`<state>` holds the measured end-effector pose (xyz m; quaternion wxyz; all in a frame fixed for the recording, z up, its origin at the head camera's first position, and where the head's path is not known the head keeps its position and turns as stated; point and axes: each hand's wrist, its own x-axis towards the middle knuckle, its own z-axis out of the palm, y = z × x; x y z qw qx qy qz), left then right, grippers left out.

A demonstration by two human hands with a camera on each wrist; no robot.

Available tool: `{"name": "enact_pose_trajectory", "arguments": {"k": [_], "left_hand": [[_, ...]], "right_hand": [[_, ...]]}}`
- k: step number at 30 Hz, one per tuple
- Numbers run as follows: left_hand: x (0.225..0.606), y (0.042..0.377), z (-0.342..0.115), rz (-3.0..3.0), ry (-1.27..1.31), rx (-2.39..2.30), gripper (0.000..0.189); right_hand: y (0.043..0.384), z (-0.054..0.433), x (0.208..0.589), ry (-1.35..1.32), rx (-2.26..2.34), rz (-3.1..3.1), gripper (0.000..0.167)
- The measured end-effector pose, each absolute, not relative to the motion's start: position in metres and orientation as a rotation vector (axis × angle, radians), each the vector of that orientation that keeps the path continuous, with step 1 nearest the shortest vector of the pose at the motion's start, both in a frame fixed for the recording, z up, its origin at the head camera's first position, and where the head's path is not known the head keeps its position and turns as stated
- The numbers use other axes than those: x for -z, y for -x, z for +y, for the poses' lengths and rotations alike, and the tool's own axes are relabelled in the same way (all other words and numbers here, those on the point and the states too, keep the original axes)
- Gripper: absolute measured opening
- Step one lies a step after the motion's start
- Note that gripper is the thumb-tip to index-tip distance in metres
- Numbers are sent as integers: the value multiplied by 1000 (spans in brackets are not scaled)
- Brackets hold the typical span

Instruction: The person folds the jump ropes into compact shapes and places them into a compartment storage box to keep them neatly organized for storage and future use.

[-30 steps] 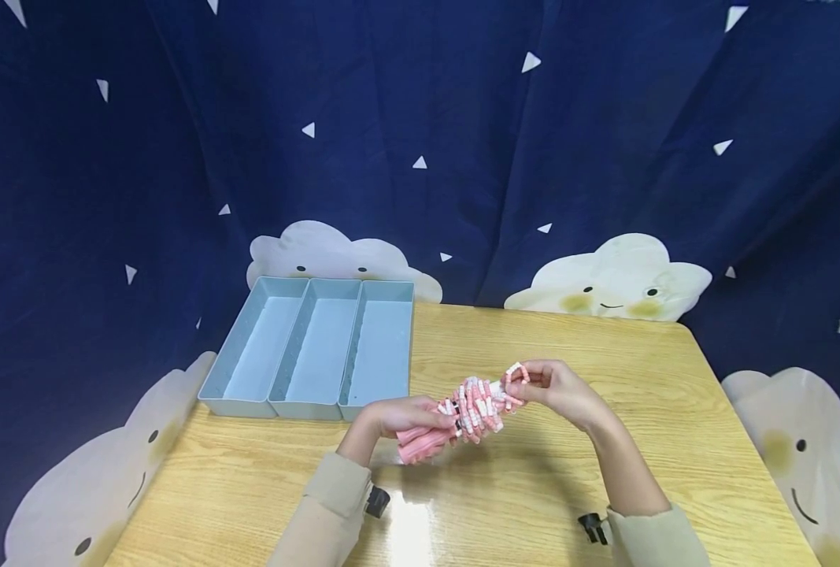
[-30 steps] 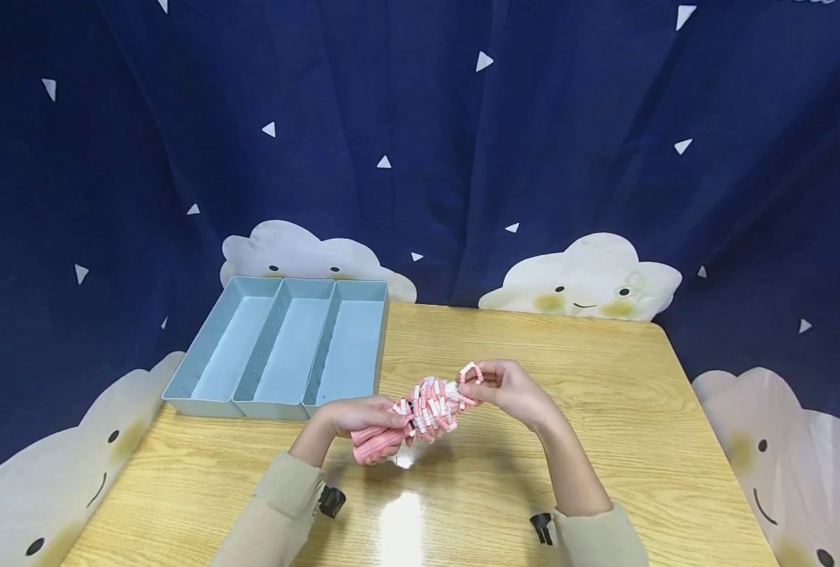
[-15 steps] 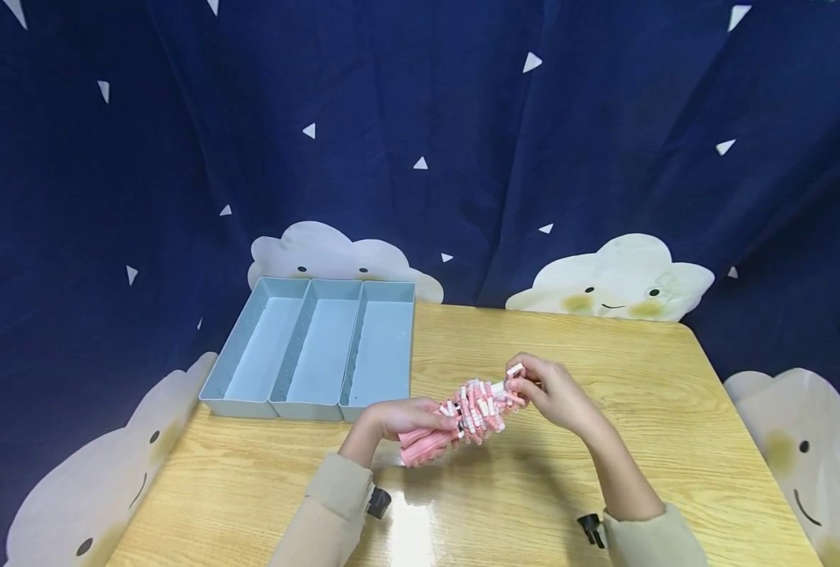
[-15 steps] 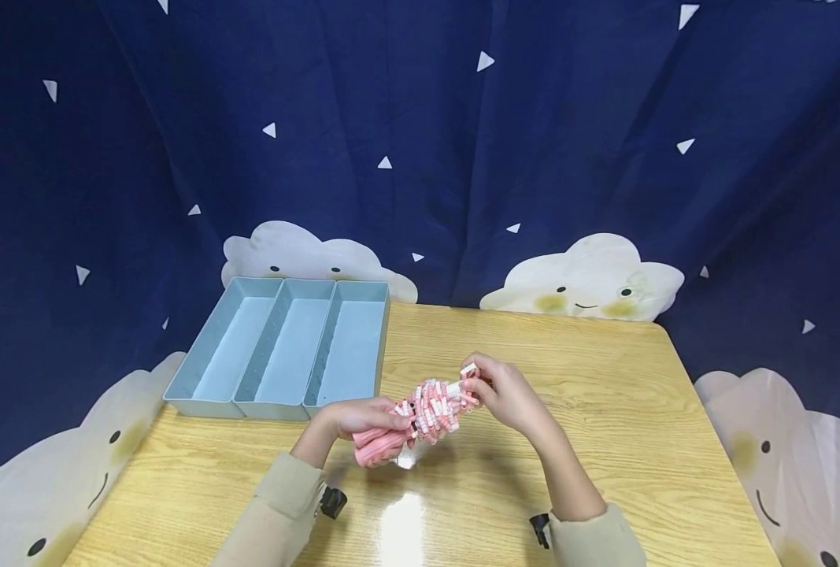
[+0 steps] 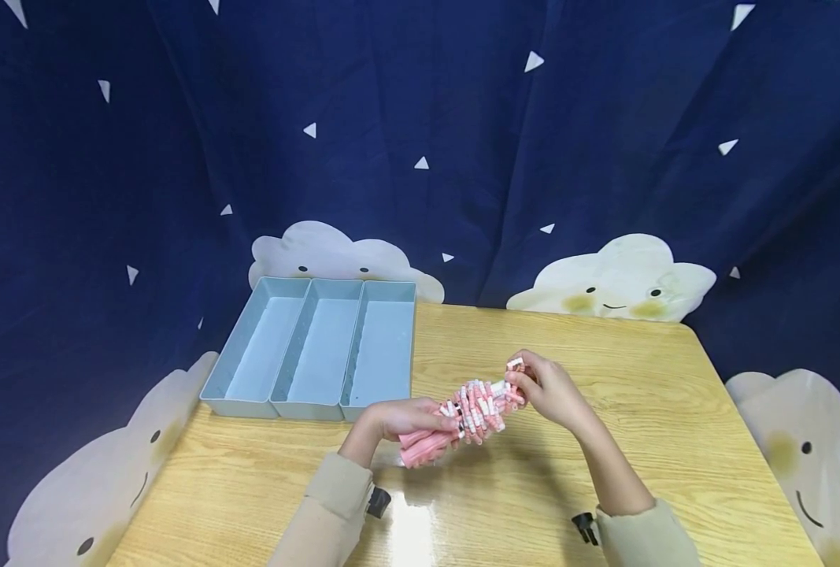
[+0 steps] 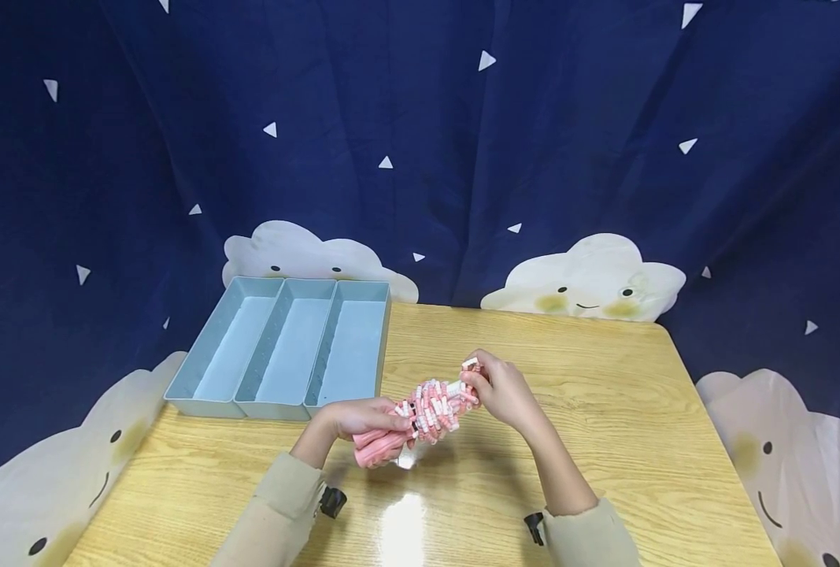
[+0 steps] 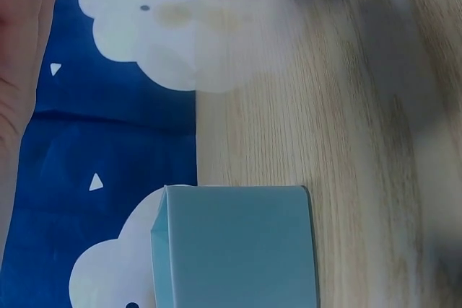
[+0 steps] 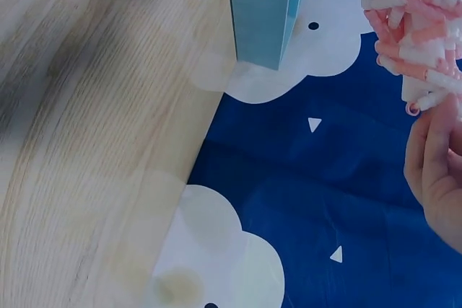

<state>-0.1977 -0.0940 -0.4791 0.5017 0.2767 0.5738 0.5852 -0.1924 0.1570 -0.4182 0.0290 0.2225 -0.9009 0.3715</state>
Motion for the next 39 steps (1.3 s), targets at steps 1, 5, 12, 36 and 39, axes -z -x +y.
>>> {"name": "enact_pose_trajectory", "arguments": {"k": [1, 5, 12, 36, 39], "left_hand": [[479, 198, -94, 1386, -675, -1413, 30], [479, 198, -93, 1379, -683, -1413, 30], [479, 198, -94, 1370, -686, -1425, 30], [483, 199, -98, 1411, -740, -1464, 40], [483, 199, -101, 1437, -741, -1479, 40]], "right_hand": [[192, 157, 418, -658, -1156, -2794, 6], [194, 155, 418, -541, -1227, -2849, 7], [195, 154, 419, -392, -1545, -2866, 13], [200, 151, 411, -422, -1759, -2728, 29], [199, 144, 404, -419, -1684, -2646, 24]]}}
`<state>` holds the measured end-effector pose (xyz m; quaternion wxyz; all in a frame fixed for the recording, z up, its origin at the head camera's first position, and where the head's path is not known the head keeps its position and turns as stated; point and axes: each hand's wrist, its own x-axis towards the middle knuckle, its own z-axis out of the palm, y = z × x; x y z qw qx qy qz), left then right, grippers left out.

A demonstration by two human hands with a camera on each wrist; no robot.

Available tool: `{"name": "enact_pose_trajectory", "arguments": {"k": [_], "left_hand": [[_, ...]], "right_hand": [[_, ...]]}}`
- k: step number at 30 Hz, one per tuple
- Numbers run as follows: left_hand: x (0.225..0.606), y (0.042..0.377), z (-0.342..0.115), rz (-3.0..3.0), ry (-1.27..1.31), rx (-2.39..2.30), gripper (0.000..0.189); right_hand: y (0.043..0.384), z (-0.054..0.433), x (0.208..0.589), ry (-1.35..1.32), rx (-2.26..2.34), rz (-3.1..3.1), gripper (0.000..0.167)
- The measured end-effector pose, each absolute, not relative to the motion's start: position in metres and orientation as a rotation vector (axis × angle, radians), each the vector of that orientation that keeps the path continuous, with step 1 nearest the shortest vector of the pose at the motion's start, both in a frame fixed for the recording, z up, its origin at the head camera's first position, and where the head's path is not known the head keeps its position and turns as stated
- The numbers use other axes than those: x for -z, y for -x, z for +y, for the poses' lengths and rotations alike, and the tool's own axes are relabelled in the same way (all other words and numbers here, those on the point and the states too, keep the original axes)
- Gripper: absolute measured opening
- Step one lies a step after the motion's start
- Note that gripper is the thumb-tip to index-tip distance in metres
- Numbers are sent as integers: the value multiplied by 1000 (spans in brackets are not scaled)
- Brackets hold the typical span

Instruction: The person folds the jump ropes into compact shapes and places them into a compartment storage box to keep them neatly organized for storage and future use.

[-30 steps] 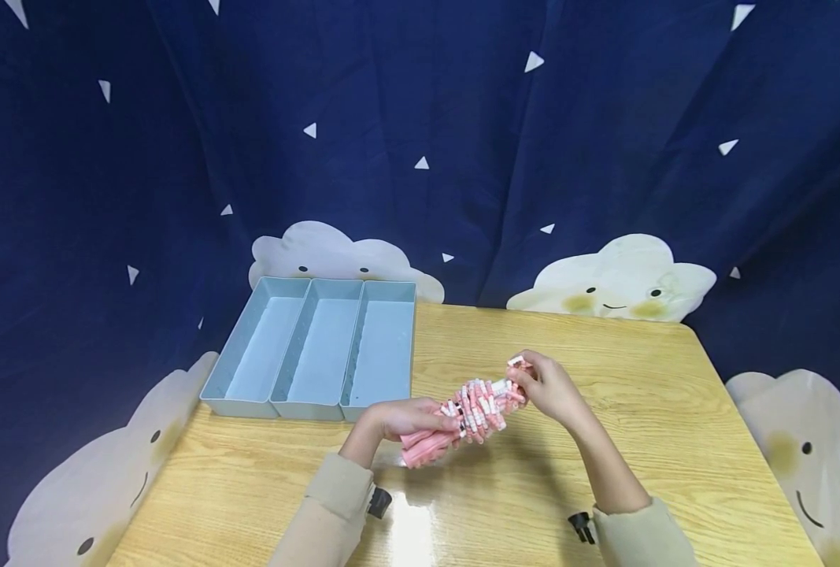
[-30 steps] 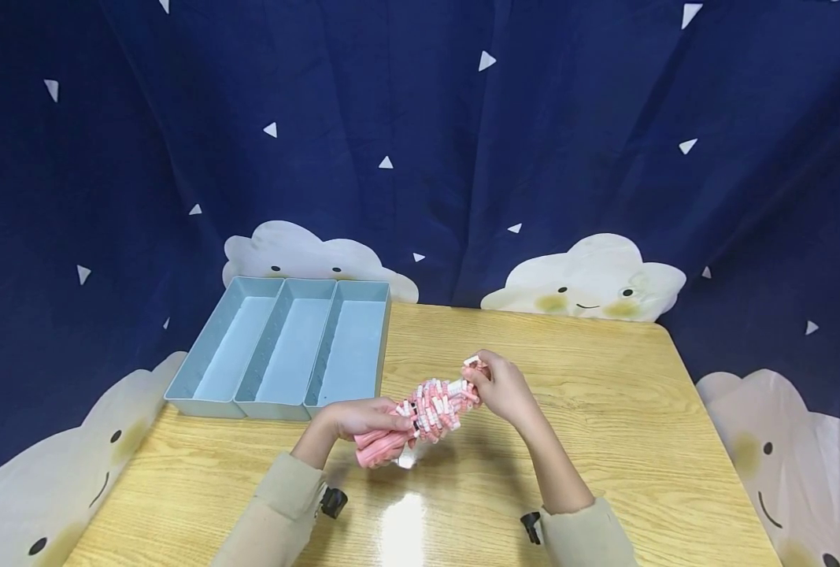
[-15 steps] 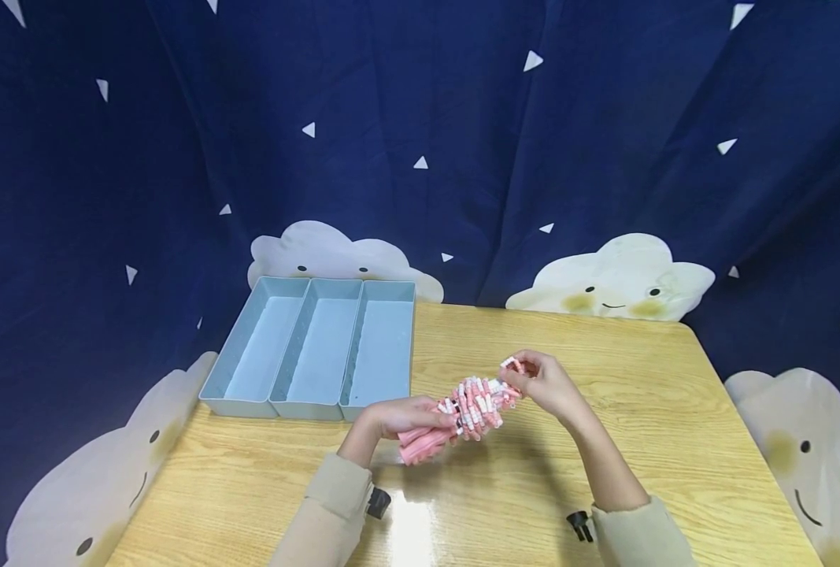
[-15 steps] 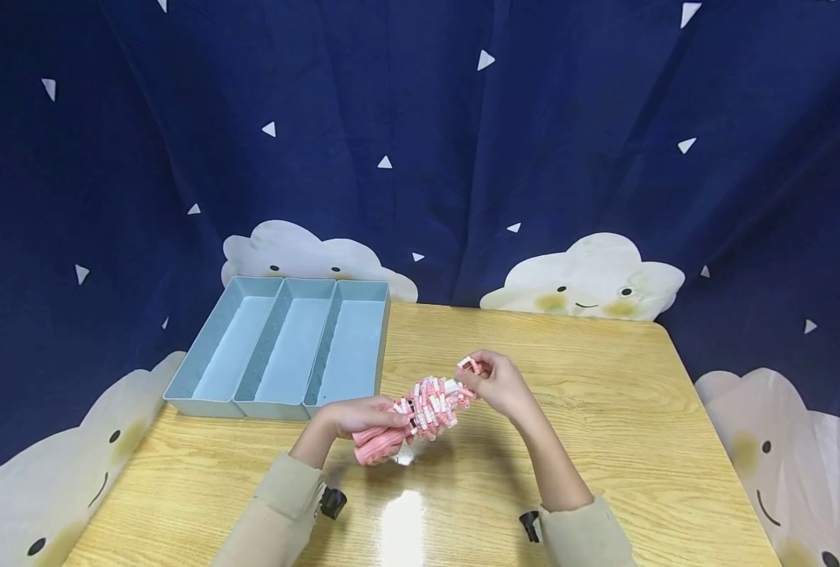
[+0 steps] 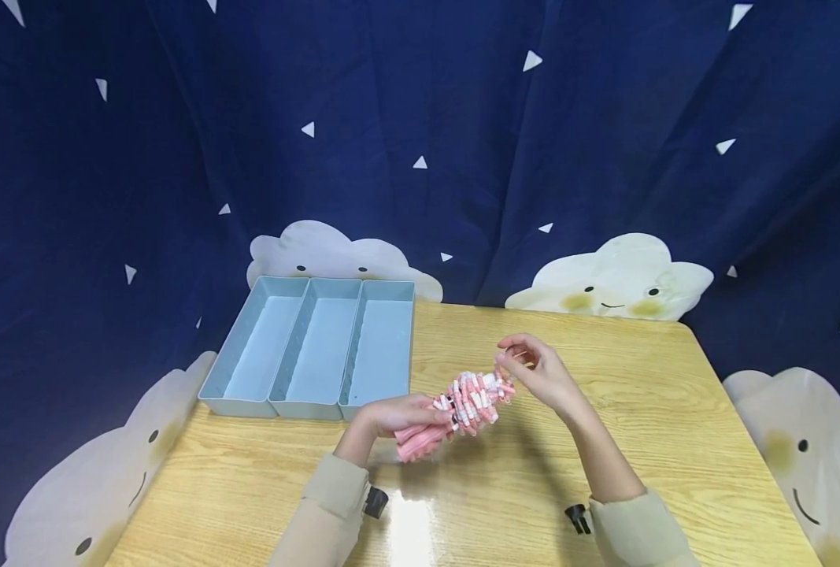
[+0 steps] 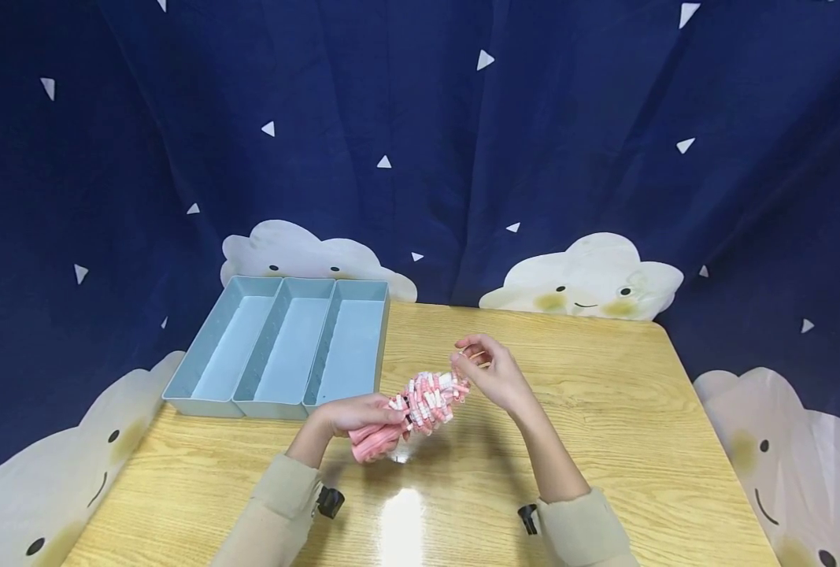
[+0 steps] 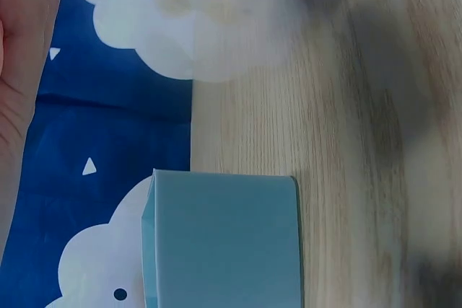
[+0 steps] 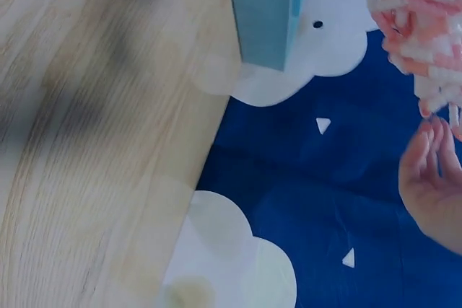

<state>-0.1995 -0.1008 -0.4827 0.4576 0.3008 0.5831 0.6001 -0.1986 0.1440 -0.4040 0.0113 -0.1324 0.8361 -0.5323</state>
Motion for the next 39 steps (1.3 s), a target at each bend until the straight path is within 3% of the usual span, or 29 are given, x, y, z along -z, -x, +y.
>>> {"name": "enact_pose_trajectory", "arguments": {"k": [18, 39], "left_hand": [[492, 208, -131, 1489, -468, -1815, 30], [490, 220, -193, 1571, -262, -2067, 36]], "right_hand": [[231, 105, 444, 748, 1841, 3286, 13], [246, 55, 488, 730, 1176, 3587, 18]]}}
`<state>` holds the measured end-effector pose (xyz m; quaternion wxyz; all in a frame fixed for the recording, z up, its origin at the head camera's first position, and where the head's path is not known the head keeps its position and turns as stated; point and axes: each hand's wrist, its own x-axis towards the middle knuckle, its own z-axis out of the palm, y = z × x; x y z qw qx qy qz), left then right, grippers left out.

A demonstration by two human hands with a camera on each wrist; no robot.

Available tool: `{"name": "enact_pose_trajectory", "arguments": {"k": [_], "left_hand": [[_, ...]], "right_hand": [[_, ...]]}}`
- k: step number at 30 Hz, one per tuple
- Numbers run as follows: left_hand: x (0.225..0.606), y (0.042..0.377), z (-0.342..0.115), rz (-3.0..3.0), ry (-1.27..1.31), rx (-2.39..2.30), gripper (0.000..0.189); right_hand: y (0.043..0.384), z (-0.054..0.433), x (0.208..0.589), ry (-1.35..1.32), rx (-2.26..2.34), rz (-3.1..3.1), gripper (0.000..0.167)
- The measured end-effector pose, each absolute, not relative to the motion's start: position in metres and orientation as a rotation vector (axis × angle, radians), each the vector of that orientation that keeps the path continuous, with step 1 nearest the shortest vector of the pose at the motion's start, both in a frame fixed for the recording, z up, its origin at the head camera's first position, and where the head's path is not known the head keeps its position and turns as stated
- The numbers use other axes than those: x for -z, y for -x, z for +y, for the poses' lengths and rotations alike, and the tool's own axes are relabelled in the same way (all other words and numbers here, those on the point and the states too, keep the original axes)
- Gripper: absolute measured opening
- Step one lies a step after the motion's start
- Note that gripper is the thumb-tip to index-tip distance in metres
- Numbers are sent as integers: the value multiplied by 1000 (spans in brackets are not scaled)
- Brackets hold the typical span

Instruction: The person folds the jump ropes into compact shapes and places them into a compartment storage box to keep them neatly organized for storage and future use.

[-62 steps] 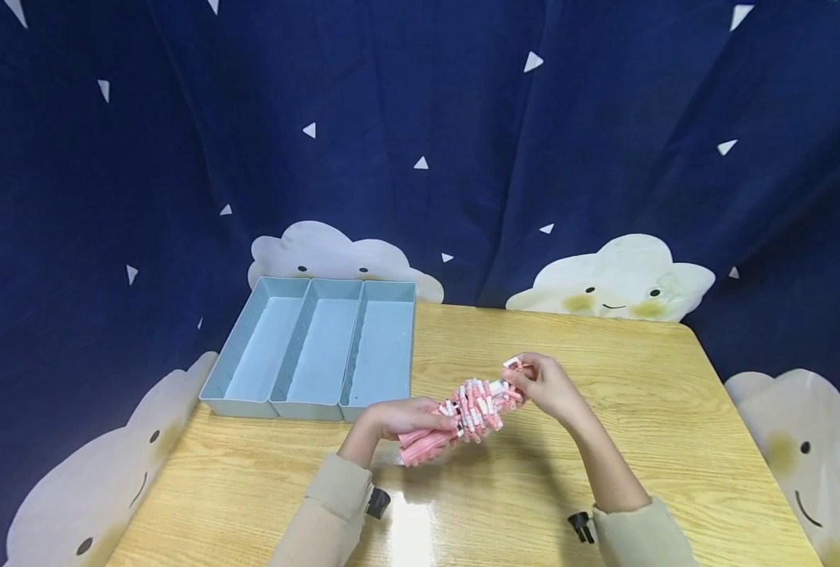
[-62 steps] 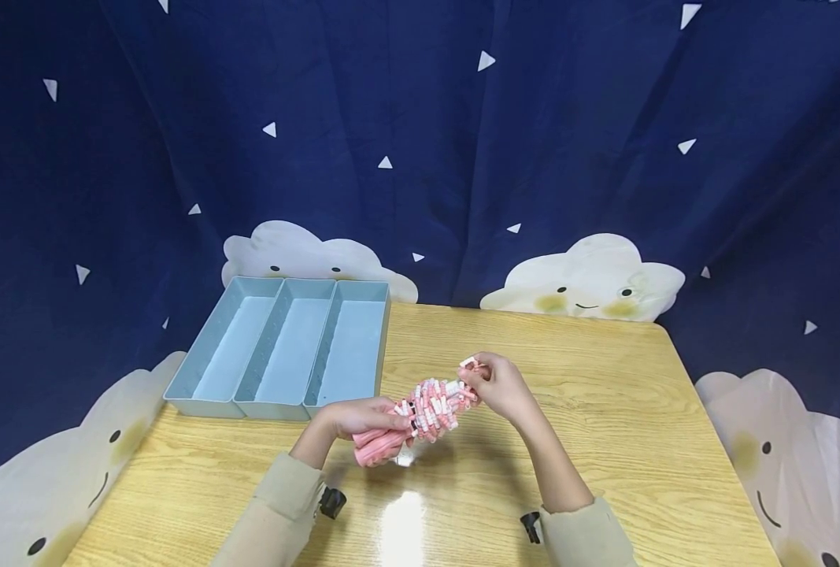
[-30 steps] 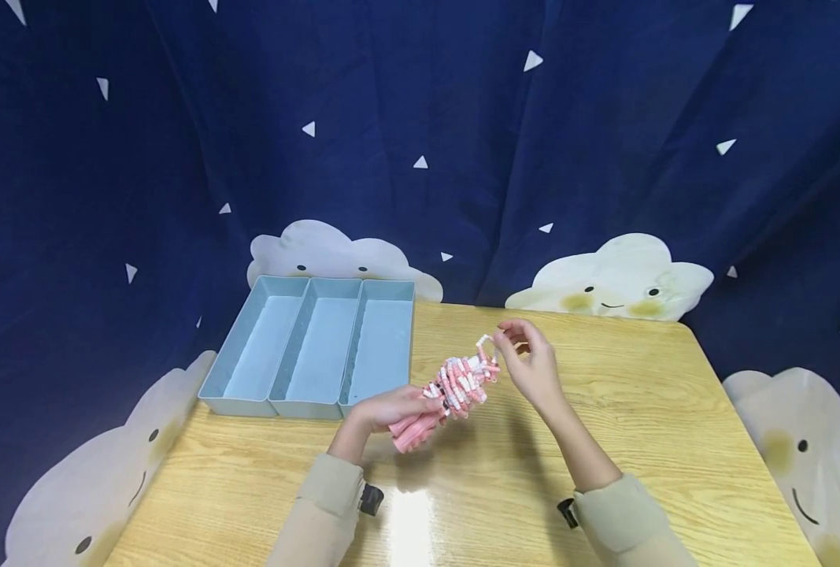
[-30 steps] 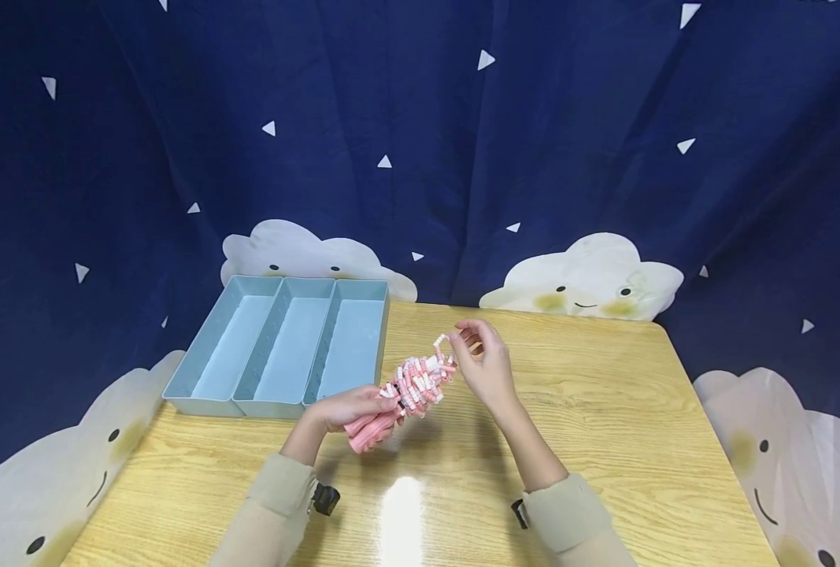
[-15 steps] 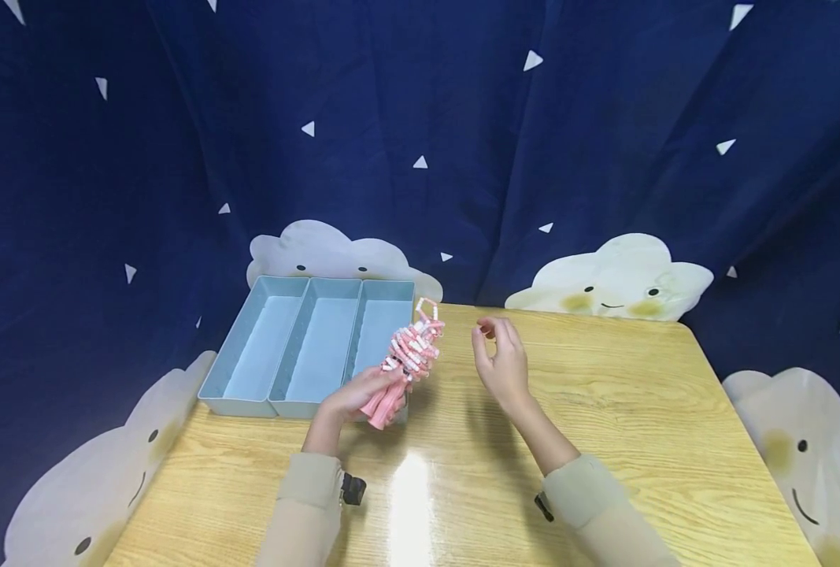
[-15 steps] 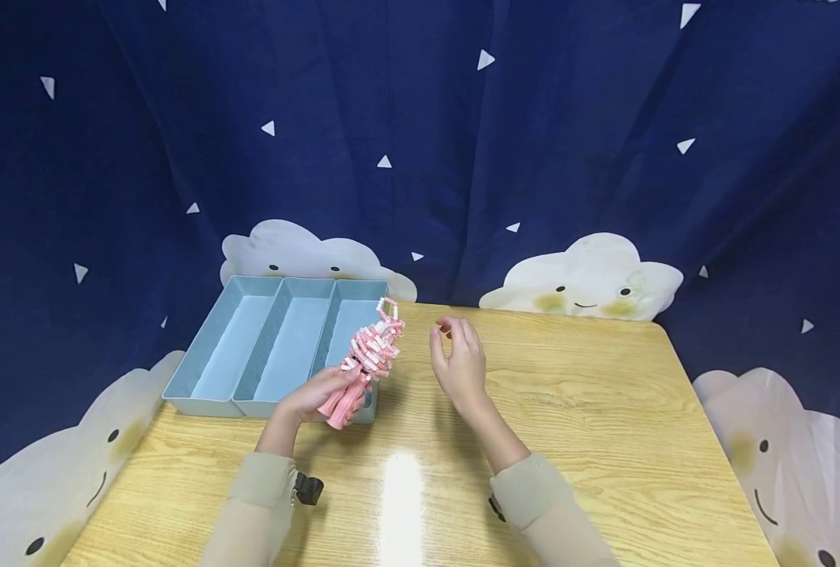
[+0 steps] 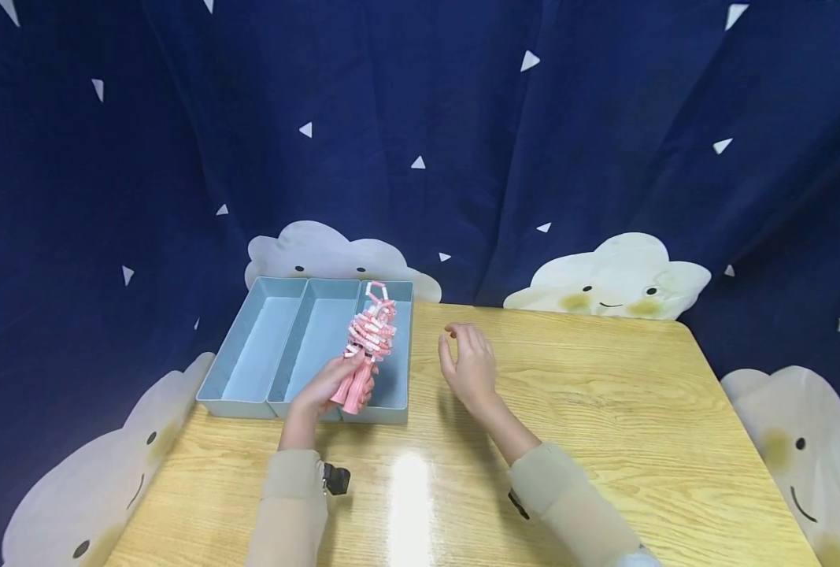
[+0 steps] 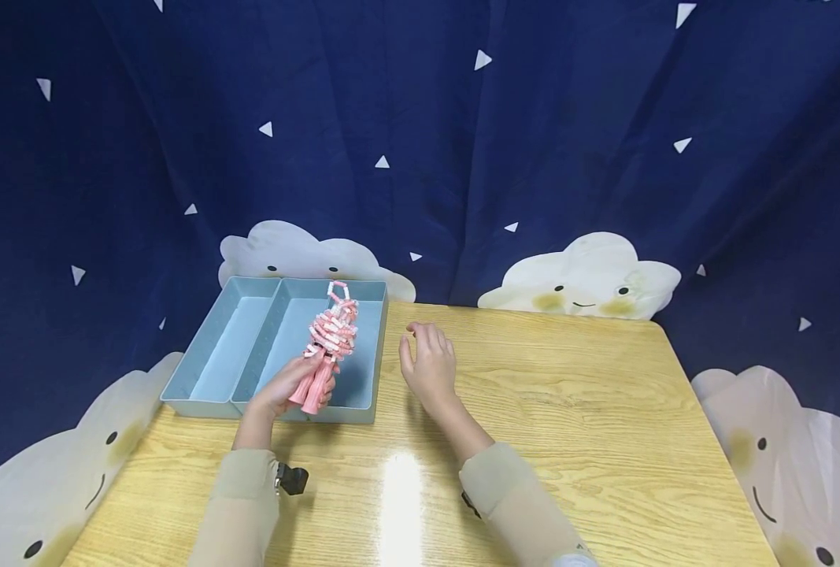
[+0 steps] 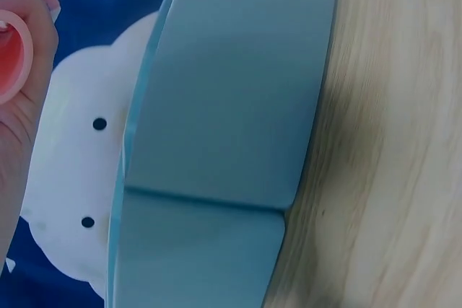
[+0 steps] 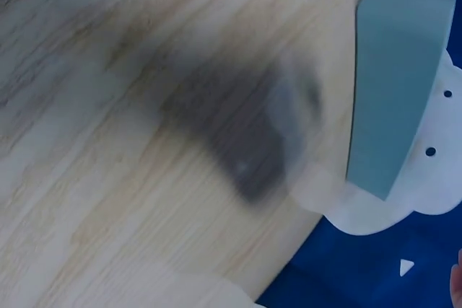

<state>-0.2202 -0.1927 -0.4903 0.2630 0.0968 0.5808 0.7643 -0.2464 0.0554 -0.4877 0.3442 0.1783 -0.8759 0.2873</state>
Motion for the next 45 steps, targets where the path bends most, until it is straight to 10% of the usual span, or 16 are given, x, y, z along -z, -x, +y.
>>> {"name": "enact_pose_trajectory", "arguments": {"k": [45], "left_hand": [[505, 248, -263, 1524, -11, -2150, 44]], "right_hand": [[244, -3, 538, -330, -348, -2910, 48]]}}
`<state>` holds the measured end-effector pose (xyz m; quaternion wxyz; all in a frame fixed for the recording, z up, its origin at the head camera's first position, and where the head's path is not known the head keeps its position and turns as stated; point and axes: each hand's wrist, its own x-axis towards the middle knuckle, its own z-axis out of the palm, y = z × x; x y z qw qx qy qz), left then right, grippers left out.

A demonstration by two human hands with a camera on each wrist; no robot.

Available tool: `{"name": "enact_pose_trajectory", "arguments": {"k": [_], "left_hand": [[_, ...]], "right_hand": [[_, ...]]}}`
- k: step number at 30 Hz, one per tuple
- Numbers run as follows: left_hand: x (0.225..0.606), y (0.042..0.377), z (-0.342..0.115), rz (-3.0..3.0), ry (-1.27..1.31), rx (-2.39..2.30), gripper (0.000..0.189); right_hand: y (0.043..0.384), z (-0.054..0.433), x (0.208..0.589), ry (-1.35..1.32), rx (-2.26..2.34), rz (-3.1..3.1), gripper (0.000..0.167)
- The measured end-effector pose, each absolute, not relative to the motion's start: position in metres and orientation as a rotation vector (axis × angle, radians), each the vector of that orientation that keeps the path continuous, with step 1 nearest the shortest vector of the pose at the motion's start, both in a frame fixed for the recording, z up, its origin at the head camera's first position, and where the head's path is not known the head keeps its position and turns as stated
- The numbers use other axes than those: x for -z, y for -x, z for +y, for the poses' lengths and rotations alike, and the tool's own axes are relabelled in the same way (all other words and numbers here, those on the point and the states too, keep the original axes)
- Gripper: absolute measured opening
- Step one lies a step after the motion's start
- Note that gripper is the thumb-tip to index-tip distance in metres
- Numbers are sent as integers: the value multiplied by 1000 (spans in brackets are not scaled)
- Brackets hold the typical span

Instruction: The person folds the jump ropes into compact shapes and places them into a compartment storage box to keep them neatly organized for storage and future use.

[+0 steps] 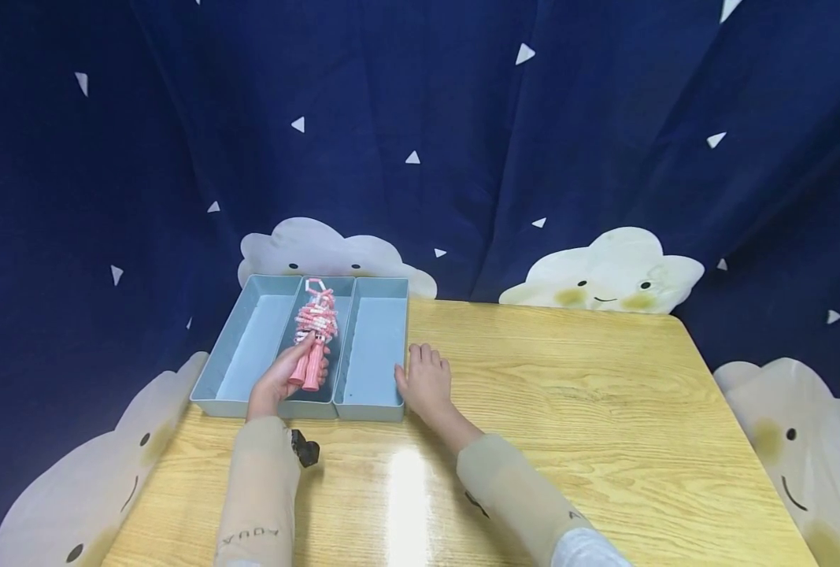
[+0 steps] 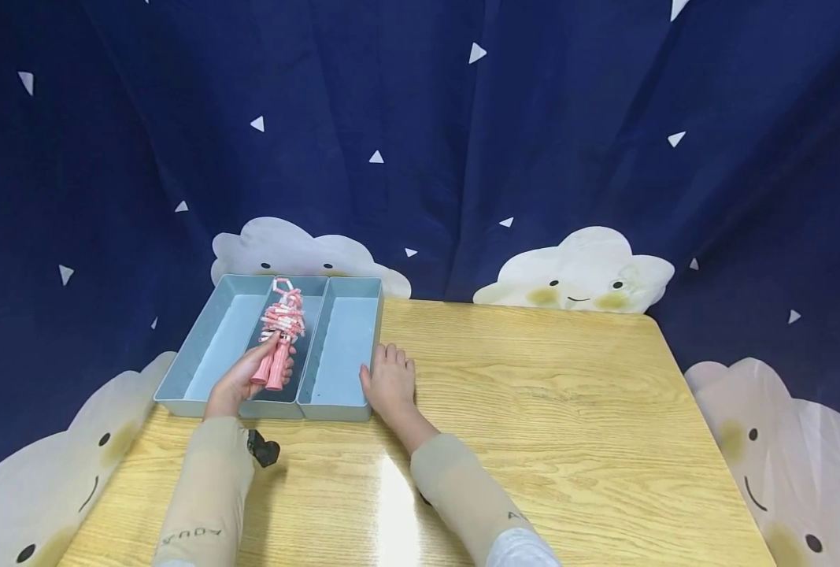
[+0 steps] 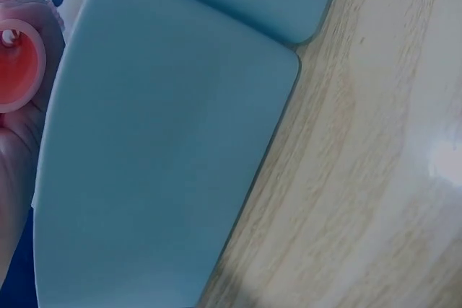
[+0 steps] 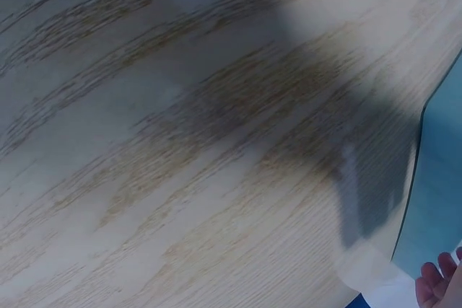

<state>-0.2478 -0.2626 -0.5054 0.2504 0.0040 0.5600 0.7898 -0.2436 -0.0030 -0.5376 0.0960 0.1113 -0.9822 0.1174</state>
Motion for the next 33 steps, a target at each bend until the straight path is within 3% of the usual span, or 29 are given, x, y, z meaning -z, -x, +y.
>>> {"name": "enact_pose_trajectory", "arguments": {"k": [33], "left_hand": [[533, 273, -261, 1499, 239, -2034, 44]], "right_hand": [[244, -8, 543, -323, -234, -3096, 41]]}}
